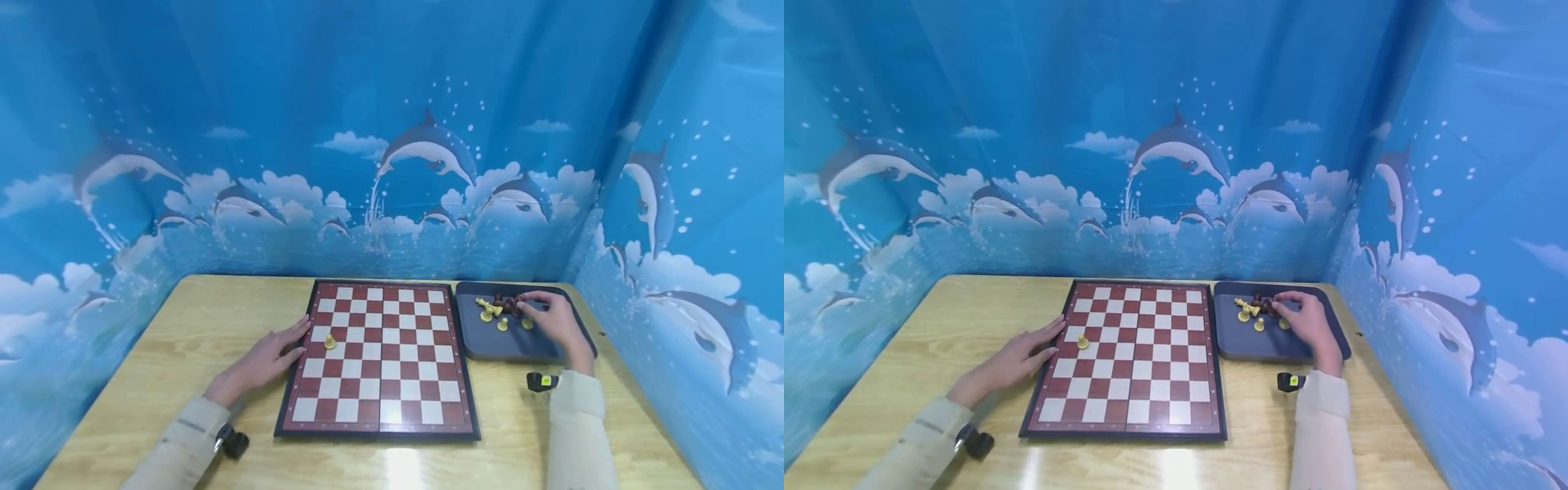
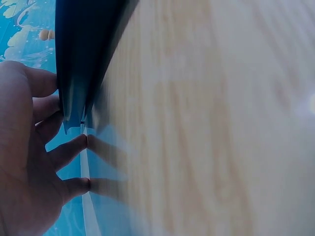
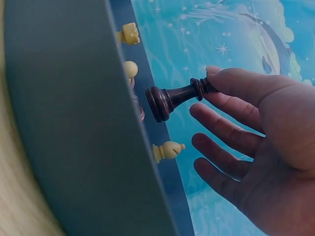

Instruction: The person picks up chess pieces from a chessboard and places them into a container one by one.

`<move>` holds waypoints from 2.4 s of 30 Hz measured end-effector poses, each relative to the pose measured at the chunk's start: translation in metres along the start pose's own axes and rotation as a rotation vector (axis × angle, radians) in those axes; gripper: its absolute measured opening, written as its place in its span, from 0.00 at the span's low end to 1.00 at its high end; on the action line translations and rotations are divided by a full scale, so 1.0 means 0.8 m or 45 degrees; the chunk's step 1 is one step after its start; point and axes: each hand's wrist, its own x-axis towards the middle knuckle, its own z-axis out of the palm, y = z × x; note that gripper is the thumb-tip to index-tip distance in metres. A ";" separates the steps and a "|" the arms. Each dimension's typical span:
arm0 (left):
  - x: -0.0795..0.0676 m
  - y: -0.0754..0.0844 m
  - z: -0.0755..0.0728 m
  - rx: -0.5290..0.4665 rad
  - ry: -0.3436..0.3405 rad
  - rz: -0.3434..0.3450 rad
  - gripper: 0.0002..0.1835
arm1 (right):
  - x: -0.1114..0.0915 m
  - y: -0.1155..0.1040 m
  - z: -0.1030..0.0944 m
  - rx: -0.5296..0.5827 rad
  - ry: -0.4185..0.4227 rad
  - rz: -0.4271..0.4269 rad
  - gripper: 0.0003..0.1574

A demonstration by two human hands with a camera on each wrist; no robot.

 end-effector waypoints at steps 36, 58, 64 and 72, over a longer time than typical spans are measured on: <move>0.001 -0.007 -0.007 -0.003 0.025 0.025 0.30 | 0.006 -0.034 0.001 -0.016 0.020 -0.065 0.24; -0.001 -0.006 -0.001 0.012 0.021 0.065 0.30 | 0.005 -0.138 0.101 0.300 -0.318 -0.393 0.16; -0.001 0.000 -0.001 0.008 0.006 0.049 0.30 | 0.006 -0.180 0.151 0.334 -0.556 -0.472 0.16; -0.002 0.000 -0.002 -0.002 0.005 0.023 0.30 | 0.014 -0.237 0.200 0.291 -0.793 -0.582 0.18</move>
